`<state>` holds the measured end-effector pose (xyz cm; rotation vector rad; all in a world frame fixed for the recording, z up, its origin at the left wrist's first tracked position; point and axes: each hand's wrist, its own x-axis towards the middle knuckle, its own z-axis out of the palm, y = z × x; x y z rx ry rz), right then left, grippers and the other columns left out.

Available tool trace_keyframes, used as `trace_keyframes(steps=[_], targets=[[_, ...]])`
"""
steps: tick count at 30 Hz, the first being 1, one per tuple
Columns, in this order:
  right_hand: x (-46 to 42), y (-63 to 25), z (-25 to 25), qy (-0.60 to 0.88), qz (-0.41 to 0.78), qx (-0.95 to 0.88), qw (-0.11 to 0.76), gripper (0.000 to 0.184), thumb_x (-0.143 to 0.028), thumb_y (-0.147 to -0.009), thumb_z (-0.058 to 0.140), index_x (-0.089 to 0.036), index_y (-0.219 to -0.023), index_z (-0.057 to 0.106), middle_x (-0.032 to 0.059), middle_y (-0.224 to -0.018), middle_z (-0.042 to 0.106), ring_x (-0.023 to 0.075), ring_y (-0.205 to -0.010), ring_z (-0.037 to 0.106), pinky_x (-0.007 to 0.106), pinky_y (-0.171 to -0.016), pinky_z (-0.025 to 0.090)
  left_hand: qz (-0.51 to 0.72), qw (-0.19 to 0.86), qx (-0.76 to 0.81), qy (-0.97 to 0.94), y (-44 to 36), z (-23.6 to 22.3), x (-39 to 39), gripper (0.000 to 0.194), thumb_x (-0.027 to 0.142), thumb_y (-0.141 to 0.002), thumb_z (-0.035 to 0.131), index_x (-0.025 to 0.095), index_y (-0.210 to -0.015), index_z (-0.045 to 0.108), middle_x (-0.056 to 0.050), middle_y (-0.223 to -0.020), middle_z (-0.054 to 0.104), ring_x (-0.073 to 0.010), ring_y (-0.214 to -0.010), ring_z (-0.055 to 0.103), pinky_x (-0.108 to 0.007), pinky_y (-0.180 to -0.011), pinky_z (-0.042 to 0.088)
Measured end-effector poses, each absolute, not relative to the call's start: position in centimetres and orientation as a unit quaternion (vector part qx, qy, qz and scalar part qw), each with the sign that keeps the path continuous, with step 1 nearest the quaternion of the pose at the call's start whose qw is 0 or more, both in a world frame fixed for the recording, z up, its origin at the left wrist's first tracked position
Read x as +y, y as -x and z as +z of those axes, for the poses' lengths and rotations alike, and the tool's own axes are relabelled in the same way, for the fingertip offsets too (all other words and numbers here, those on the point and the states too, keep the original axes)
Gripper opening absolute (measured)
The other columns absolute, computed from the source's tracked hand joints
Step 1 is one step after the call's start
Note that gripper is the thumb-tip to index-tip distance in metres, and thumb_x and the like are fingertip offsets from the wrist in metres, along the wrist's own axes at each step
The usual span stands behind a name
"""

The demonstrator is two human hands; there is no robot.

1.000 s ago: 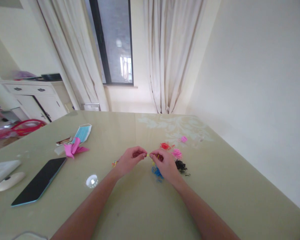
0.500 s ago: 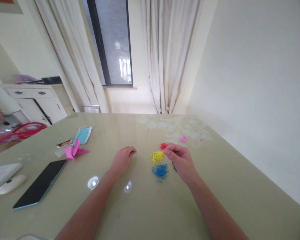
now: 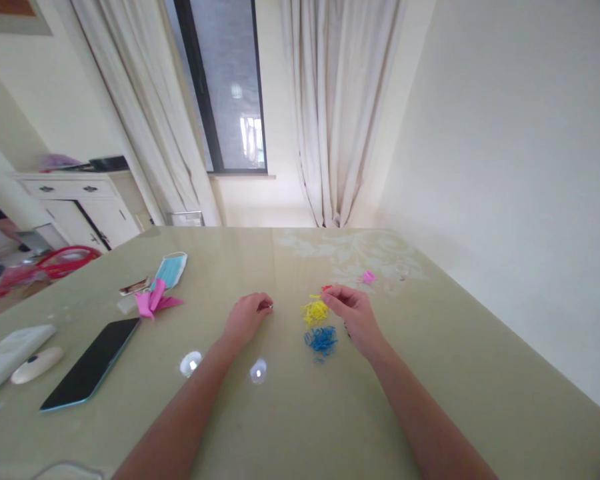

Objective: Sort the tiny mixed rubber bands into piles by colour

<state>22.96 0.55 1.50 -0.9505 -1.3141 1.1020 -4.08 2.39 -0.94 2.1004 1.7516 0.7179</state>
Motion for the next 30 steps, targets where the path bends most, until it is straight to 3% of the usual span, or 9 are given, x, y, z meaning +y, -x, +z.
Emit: trace_keyframes(steps=[3,7,11,14,17,30], targets=[[1.5,-22.7,0.5,0.44,0.4,-0.615,0.518,0.024,-0.043,-0.081,0.077,-0.019,-0.081,0.079,0.0023,-0.07,0.067,0.0162,-0.065,0.056,0.028,-0.06,0.042,0.276,0.175,0.604,-0.727,3.9,-1.1,2.4,0.009,0.018,-0.085,0.066,0.02,-0.09,0.074,-0.008,-0.094,0.08,-0.0258,-0.09,0.074,-0.038,-0.084,0.054],[2.2,-22.3,-0.6,0.504,0.254,-0.692,0.451,0.016,-0.031,-0.087,0.07,-0.019,-0.081,0.079,0.0029,-0.069,0.068,0.0172,-0.063,0.055,0.029,-0.06,0.04,0.354,0.275,0.57,-0.689,3.3,-1.3,2.5,0.01,0.018,-0.08,0.07,0.021,-0.089,0.073,-0.006,-0.09,0.081,-0.0244,-0.087,0.077,-0.038,-0.086,0.057],[2.1,-22.2,-0.7,0.527,0.169,-0.727,0.407,0.015,-0.025,-0.091,0.068,-0.02,-0.082,0.079,0.0047,-0.075,0.071,0.0194,-0.068,0.058,0.031,-0.064,0.041,0.43,0.386,0.5,-0.645,2.3,-1.3,2.3,0.02,0.032,-0.077,0.078,0.02,-0.091,0.072,-0.007,-0.09,0.082,-0.0258,-0.089,0.078,-0.041,-0.089,0.06],[1.4,-22.2,-0.3,0.503,0.181,-0.733,0.421,0.016,-0.027,-0.094,0.066,-0.02,-0.086,0.079,0.0048,-0.077,0.072,0.0194,-0.069,0.06,0.03,-0.065,0.042,0.447,0.437,0.45,-0.639,1.3,-1.0,1.7,0.03,0.041,-0.076,0.082,0.019,-0.094,0.071,-0.009,-0.094,0.083,-0.0255,-0.093,0.078,-0.042,-0.092,0.061],[0.5,-21.8,0.1,0.471,0.229,-0.733,0.435,0.015,-0.032,-0.092,0.071,-0.02,-0.092,0.079,0.0043,-0.078,0.071,0.0181,-0.067,0.059,0.029,-0.063,0.043,0.449,0.462,0.427,-0.635,0.3,-0.5,1.0,0.032,0.041,-0.076,0.083,0.019,-0.096,0.072,-0.009,-0.096,0.083,-0.0239,-0.092,0.078,-0.04,-0.092,0.062],[0.1,-20.7,-0.2,0.454,0.28,-0.71,0.46,0.012,-0.027,-0.088,0.069,-0.018,-0.082,0.075,-0.0016,-0.062,0.056,0.014,-0.058,0.048,0.026,-0.053,0.035,0.432,0.5,0.397,-0.637,-0.7,0.3,-0.2,0.03,0.042,-0.08,0.081,0.018,-0.097,0.076,-0.008,-0.097,0.082,-0.0218,-0.091,0.077,-0.035,-0.089,0.061]])
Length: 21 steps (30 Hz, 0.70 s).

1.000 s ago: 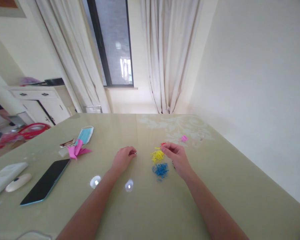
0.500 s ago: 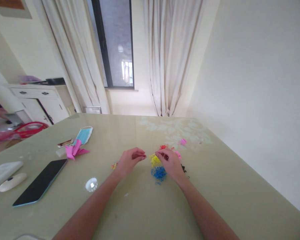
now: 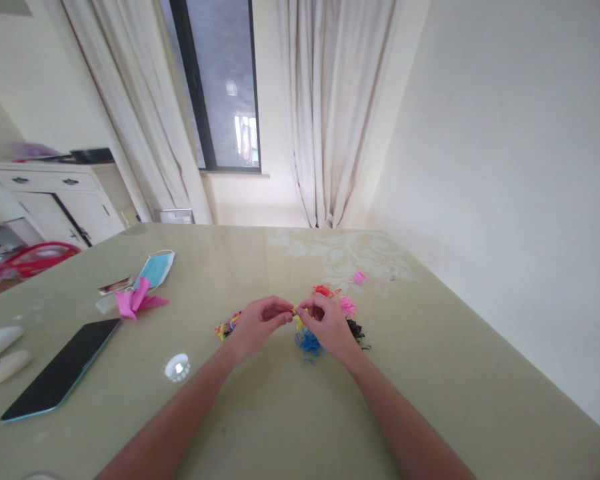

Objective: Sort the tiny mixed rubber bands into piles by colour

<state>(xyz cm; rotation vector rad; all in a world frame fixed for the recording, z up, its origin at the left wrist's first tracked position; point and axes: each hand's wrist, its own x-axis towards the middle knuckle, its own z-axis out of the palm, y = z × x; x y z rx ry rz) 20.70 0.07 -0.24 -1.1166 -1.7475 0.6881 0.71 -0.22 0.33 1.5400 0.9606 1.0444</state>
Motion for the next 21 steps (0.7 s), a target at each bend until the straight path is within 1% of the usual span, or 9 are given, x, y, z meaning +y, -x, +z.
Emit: trace_keyframes(steps=[5,10,16,21], targets=[[-0.5,-20.4,0.2,0.439,0.267,-0.725,0.458,0.011,-0.027,-0.087,0.068,-0.018,-0.082,0.073,-0.0023,-0.063,0.054,0.0133,-0.057,0.047,0.026,-0.054,0.035,0.407,0.491,0.408,-0.653,-0.9,0.2,-0.5,0.029,0.044,-0.083,0.077,0.018,-0.096,0.079,-0.007,-0.097,0.082,-0.0214,-0.089,0.075,-0.034,-0.087,0.058],[-0.6,-20.5,0.4,0.434,0.266,-0.73,0.457,0.008,-0.024,-0.085,0.067,-0.018,-0.082,0.072,-0.0026,-0.063,0.052,0.0131,-0.058,0.046,0.025,-0.053,0.034,0.405,0.498,0.414,-0.645,-0.9,0.3,-0.6,0.031,0.047,-0.082,0.078,0.017,-0.093,0.076,-0.006,-0.09,0.079,-0.0192,-0.083,0.071,-0.031,-0.081,0.056],[-0.6,-20.9,0.8,0.429,0.255,-0.745,0.443,0.007,-0.023,-0.086,0.066,-0.019,-0.085,0.072,-0.0018,-0.067,0.053,0.0132,-0.059,0.046,0.025,-0.054,0.034,0.418,0.53,0.407,-0.615,-0.7,1.1,-0.7,0.037,0.053,-0.079,0.08,0.018,-0.088,0.072,-0.002,-0.083,0.074,-0.0161,-0.08,0.067,-0.028,-0.08,0.053],[-0.8,-21.4,1.1,0.423,0.235,-0.762,0.43,0.008,-0.024,-0.087,0.066,-0.02,-0.085,0.072,-0.0011,-0.069,0.055,0.0136,-0.062,0.047,0.026,-0.056,0.035,0.406,0.568,0.402,-0.593,-0.7,1.0,-1.0,0.042,0.057,-0.079,0.08,0.018,-0.091,0.072,-0.003,-0.082,0.073,-0.0166,-0.081,0.067,-0.029,-0.082,0.053]])
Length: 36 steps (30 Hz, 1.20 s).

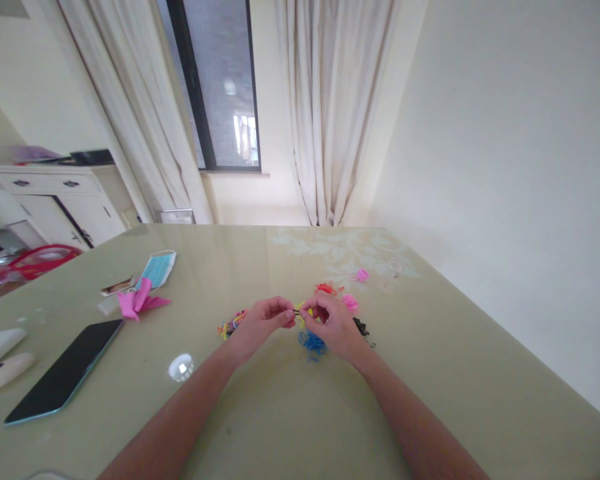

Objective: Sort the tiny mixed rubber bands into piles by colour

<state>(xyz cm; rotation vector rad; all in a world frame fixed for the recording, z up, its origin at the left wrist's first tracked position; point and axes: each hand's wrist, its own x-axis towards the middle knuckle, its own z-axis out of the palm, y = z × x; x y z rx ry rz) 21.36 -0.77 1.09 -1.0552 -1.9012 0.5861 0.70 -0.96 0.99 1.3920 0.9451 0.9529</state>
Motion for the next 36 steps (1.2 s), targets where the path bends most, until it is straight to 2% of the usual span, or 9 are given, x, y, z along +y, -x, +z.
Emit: trace_keyframes(steps=[6,14,18,27,36], targets=[[-0.72,-21.6,1.23,0.425,0.244,-0.759,0.429,0.007,-0.023,-0.085,0.067,-0.019,-0.082,0.071,-0.0016,-0.067,0.054,0.0134,-0.061,0.047,0.026,-0.055,0.035,0.41,0.572,0.395,-0.591,-0.73,1.19,-1.12,0.038,0.054,-0.08,0.081,0.018,-0.089,0.071,-0.002,-0.083,0.074,-0.0157,-0.081,0.067,-0.029,-0.082,0.052],[-0.74,-21.51,0.94,0.437,0.292,-0.74,0.419,0.012,-0.027,-0.088,0.067,-0.018,-0.086,0.074,-0.0001,-0.068,0.061,0.0133,-0.061,0.05,0.025,-0.054,0.037,0.42,0.586,0.389,-0.574,-0.88,1.58,-1.33,0.034,0.045,-0.075,0.088,0.018,-0.086,0.071,-0.001,-0.085,0.076,-0.0151,-0.079,0.068,-0.027,-0.077,0.053],[-0.8,-21.52,1.01,0.435,0.312,-0.734,0.417,0.015,-0.031,-0.09,0.067,-0.019,-0.091,0.076,0.0005,-0.07,0.063,0.0137,-0.062,0.052,0.025,-0.054,0.038,0.428,0.576,0.393,-0.575,-0.93,1.65,-1.4,0.033,0.045,-0.074,0.089,0.018,-0.087,0.073,-0.003,-0.087,0.078,-0.0166,-0.08,0.07,-0.029,-0.078,0.055],[-0.34,-21.79,0.53,0.433,0.346,-0.715,0.427,0.017,-0.034,-0.089,0.07,-0.019,-0.09,0.077,-0.0001,-0.068,0.062,0.0137,-0.06,0.051,0.026,-0.054,0.037,0.444,0.553,0.386,-0.59,-1.02,1.33,-1.03,0.035,0.047,-0.07,0.09,0.018,-0.086,0.077,-0.005,-0.087,0.081,-0.0191,-0.082,0.073,-0.033,-0.082,0.059],[-0.58,-21.84,1.1,0.431,0.309,-0.732,0.429,0.017,-0.034,-0.091,0.07,-0.019,-0.088,0.079,0.0027,-0.074,0.069,0.0156,-0.064,0.055,0.027,-0.058,0.042,0.445,0.545,0.381,-0.6,-0.92,1.39,-0.96,0.035,0.049,-0.077,0.084,0.017,-0.088,0.076,-0.006,-0.084,0.079,-0.0181,-0.08,0.072,-0.033,-0.081,0.058]])
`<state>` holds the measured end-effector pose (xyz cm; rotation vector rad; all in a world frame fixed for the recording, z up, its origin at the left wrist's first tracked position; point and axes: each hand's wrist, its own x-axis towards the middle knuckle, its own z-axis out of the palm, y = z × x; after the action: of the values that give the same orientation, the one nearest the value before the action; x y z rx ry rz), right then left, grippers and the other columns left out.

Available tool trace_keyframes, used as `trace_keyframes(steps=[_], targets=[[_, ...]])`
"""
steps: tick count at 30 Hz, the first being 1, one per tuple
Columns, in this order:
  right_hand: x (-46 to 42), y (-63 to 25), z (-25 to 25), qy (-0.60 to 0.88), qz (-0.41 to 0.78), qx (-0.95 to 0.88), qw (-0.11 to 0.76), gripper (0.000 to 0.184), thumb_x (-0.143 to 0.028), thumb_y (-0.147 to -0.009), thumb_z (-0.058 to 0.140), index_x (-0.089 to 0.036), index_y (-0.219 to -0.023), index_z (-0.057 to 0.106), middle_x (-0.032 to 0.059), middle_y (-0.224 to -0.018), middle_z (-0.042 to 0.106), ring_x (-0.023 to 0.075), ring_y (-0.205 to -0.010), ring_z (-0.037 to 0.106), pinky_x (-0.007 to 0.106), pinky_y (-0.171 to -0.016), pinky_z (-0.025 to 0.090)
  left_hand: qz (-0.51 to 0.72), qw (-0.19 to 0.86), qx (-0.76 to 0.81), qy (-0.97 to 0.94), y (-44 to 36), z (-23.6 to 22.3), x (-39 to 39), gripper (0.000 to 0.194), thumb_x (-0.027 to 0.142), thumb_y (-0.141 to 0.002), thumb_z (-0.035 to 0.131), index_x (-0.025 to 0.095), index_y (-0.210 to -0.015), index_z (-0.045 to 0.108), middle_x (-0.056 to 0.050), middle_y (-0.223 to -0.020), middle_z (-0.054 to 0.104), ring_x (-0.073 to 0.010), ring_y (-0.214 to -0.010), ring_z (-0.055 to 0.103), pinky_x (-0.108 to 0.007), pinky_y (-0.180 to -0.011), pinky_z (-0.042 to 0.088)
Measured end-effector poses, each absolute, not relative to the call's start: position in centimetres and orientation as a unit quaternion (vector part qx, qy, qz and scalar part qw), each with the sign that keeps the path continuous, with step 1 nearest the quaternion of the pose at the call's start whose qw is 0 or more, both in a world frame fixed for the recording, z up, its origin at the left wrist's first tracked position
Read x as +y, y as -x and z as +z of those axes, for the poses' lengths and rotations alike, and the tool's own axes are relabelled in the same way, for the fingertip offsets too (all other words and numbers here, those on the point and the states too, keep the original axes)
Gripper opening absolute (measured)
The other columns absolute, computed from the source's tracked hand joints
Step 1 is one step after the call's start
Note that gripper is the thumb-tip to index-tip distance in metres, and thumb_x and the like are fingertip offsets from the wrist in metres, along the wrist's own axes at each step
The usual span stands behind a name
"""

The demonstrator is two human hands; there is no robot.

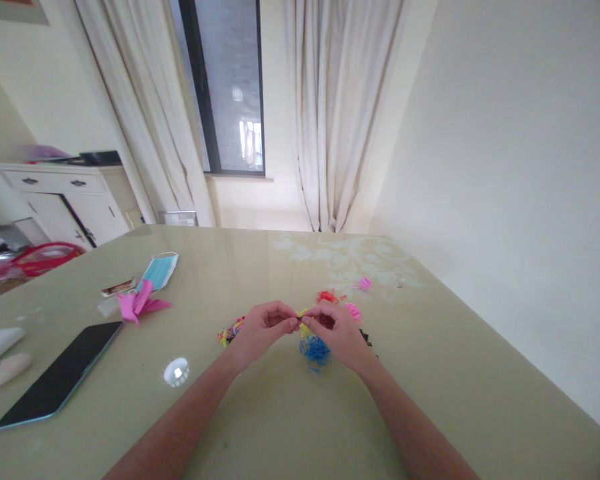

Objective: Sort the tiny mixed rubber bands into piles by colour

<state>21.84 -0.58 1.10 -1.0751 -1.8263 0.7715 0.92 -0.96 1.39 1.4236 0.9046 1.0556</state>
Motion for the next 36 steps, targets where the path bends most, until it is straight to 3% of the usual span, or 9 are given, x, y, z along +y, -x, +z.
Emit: trace_keyframes(steps=[16,18,21,24,26,30,36], targets=[[0.1,-22.1,0.2,0.441,0.374,-0.694,0.429,0.021,-0.038,-0.087,0.073,-0.018,-0.088,0.079,-0.0003,-0.065,0.063,0.0133,-0.058,0.051,0.025,-0.053,0.037,0.44,0.502,0.393,-0.632,-1.0,1.0,-0.9,0.032,0.047,-0.081,0.081,0.018,-0.091,0.072,-0.006,-0.089,0.079,-0.0198,-0.084,0.073,-0.033,-0.081,0.058],[0.2,-22.3,0.3,0.443,0.369,-0.695,0.429,0.02,-0.038,-0.087,0.073,-0.018,-0.088,0.08,-0.0004,-0.064,0.063,0.0132,-0.058,0.051,0.025,-0.053,0.037,0.423,0.446,0.413,-0.673,-0.8,1.2,-0.9,0.03,0.048,-0.085,0.077,0.02,-0.096,0.072,-0.006,-0.094,0.079,-0.0213,-0.087,0.073,-0.034,-0.082,0.058],[0.1,-22.7,0.9,0.442,0.369,-0.696,0.429,0.021,-0.038,-0.085,0.074,-0.018,-0.085,0.081,0.0014,-0.067,0.067,0.014,-0.059,0.054,0.026,-0.055,0.039,0.367,0.247,0.494,-0.749,0.2,1.4,-0.6,0.023,0.043,-0.09,0.073,0.023,-0.101,0.073,-0.008,-0.101,0.077,-0.0252,-0.095,0.071,-0.038,-0.088,0.055],[-0.1,-23.3,2.0,0.444,0.389,-0.686,0.425,0.025,-0.042,-0.084,0.075,-0.018,-0.083,0.081,0.0032,-0.07,0.071,0.0146,-0.06,0.056,0.027,-0.056,0.041,0.249,0.045,0.605,-0.755,1.7,1.2,-0.3,0.015,0.032,-0.095,0.066,0.021,-0.102,0.074,-0.012,-0.109,0.074,-0.0312,-0.108,0.067,-0.043,-0.095,0.05],[-0.3,-23.7,2.7,0.445,0.4,-0.678,0.427,0.026,-0.043,-0.084,0.075,-0.018,-0.083,0.081,0.0034,-0.07,0.072,0.0147,-0.06,0.057,0.027,-0.056,0.041,0.16,-0.009,0.667,-0.728,2.7,0.9,-0.1,0.019,0.029,-0.099,0.058,0.019,-0.106,0.073,-0.015,-0.112,0.072,-0.0335,-0.11,0.065,-0.044,-0.093,0.05],[-0.6,-24.4,3.8,0.438,0.408,-0.669,0.44,0.03,-0.047,-0.082,0.078,-0.018,-0.083,0.082,0.0035,-0.071,0.073,0.0158,-0.062,0.059,0.028,-0.058,0.044,0.059,-0.001,0.7,-0.712,3.8,0.0,0.6,0.028,0.035,-0.102,0.05,0.018,-0.108,0.072,-0.013,-0.113,0.07,-0.0317,-0.107,0.066,-0.04,-0.089,0.05],[-1.1,-25.4,5.1,0.426,0.414,-0.662,0.456,0.028,-0.048,-0.083,0.079,-0.02,-0.083,0.083,0.0038,-0.076,0.073,0.0178,-0.07,0.061,0.03,-0.065,0.047,0.072,0.048,0.685,-0.723,4.6,-0.4,1.7,0.021,0.021,-0.101,0.049,0.017,-0.1,0.07,-0.01,-0.107,0.071,-0.0245,-0.101,0.068,-0.034,-0.089,0.048]])
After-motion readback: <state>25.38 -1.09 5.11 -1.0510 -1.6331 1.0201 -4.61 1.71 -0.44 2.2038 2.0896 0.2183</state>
